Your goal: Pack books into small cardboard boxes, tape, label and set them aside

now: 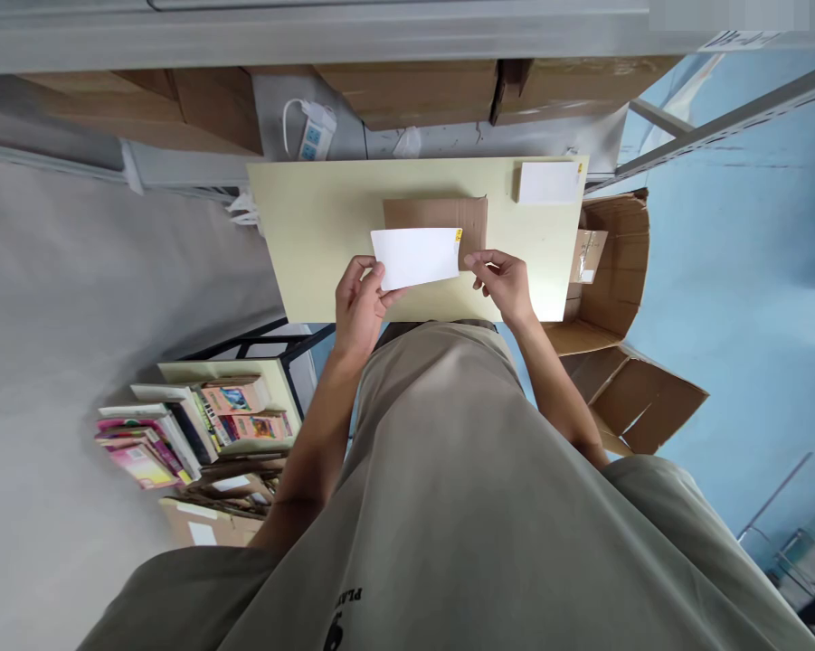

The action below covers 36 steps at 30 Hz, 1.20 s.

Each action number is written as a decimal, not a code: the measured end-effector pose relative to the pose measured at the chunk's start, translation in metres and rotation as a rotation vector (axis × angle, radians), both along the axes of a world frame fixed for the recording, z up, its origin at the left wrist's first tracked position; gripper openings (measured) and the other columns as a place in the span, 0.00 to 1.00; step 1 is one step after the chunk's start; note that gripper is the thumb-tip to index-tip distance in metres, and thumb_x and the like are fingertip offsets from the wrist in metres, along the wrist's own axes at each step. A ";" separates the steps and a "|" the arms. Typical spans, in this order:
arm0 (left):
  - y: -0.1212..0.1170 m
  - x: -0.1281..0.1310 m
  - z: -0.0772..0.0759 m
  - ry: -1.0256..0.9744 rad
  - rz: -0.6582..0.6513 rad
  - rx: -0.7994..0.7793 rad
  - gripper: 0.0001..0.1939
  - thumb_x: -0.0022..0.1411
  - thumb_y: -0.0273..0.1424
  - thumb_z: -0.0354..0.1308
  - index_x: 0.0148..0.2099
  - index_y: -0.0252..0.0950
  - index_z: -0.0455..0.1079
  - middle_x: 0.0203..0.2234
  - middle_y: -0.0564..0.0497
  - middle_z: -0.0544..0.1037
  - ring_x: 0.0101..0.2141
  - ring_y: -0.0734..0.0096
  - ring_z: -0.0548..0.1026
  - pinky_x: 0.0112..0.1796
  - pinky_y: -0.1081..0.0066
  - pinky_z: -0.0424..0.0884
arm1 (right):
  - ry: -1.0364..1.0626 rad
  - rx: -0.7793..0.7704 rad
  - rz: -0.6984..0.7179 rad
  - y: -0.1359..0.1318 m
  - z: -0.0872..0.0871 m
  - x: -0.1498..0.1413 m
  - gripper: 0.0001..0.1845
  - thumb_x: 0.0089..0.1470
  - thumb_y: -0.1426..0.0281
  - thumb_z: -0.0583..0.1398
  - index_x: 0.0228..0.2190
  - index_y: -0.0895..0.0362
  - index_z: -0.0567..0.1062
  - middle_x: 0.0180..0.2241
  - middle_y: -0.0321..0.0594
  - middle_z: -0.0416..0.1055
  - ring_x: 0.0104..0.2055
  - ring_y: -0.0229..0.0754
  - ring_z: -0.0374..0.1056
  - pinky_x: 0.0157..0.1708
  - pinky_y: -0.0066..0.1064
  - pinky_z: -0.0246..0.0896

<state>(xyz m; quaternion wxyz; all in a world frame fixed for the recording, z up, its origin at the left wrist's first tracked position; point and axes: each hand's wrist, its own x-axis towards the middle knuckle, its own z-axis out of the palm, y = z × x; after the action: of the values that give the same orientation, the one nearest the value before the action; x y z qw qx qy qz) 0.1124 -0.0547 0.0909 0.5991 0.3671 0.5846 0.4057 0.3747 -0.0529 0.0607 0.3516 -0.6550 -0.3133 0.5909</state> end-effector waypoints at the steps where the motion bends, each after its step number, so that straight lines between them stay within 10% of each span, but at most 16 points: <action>1: 0.001 -0.001 0.000 0.000 0.002 0.001 0.28 0.72 0.62 0.70 0.47 0.46 0.68 0.48 0.53 0.86 0.61 0.57 0.87 0.61 0.56 0.88 | 0.023 -0.001 -0.003 0.000 0.000 -0.005 0.28 0.59 0.41 0.76 0.40 0.53 0.88 0.39 0.42 0.85 0.30 0.38 0.74 0.26 0.33 0.67; 15: 0.002 -0.014 -0.010 0.100 -0.077 0.017 0.25 0.78 0.62 0.63 0.48 0.46 0.68 0.44 0.52 0.85 0.51 0.62 0.88 0.54 0.59 0.90 | 0.017 -0.041 -0.044 -0.001 -0.005 -0.036 0.25 0.62 0.43 0.75 0.34 0.52 0.83 0.26 0.34 0.75 0.27 0.38 0.71 0.25 0.31 0.65; 29: 0.041 -0.003 -0.125 0.345 -0.047 -0.005 0.20 0.73 0.50 0.73 0.40 0.41 0.75 0.36 0.50 0.83 0.40 0.63 0.83 0.44 0.64 0.88 | -0.510 -0.003 0.080 0.022 -0.066 -0.017 0.12 0.73 0.60 0.66 0.37 0.53 0.81 0.41 0.47 0.86 0.43 0.50 0.81 0.48 0.43 0.75; 36: 0.054 -0.001 -0.155 0.370 -0.047 -0.078 0.17 0.74 0.47 0.71 0.40 0.40 0.75 0.36 0.49 0.82 0.34 0.65 0.82 0.40 0.64 0.85 | -0.659 -0.084 0.179 0.032 -0.082 -0.028 0.13 0.77 0.64 0.60 0.43 0.54 0.84 0.48 0.54 0.87 0.50 0.57 0.82 0.56 0.50 0.78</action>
<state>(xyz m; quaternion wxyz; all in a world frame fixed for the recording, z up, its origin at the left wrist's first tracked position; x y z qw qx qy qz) 0.1116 -0.0005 -0.0646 0.5045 0.4255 0.6914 0.2941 0.3467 -0.0209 -0.0216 0.1508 -0.7944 -0.4416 0.3887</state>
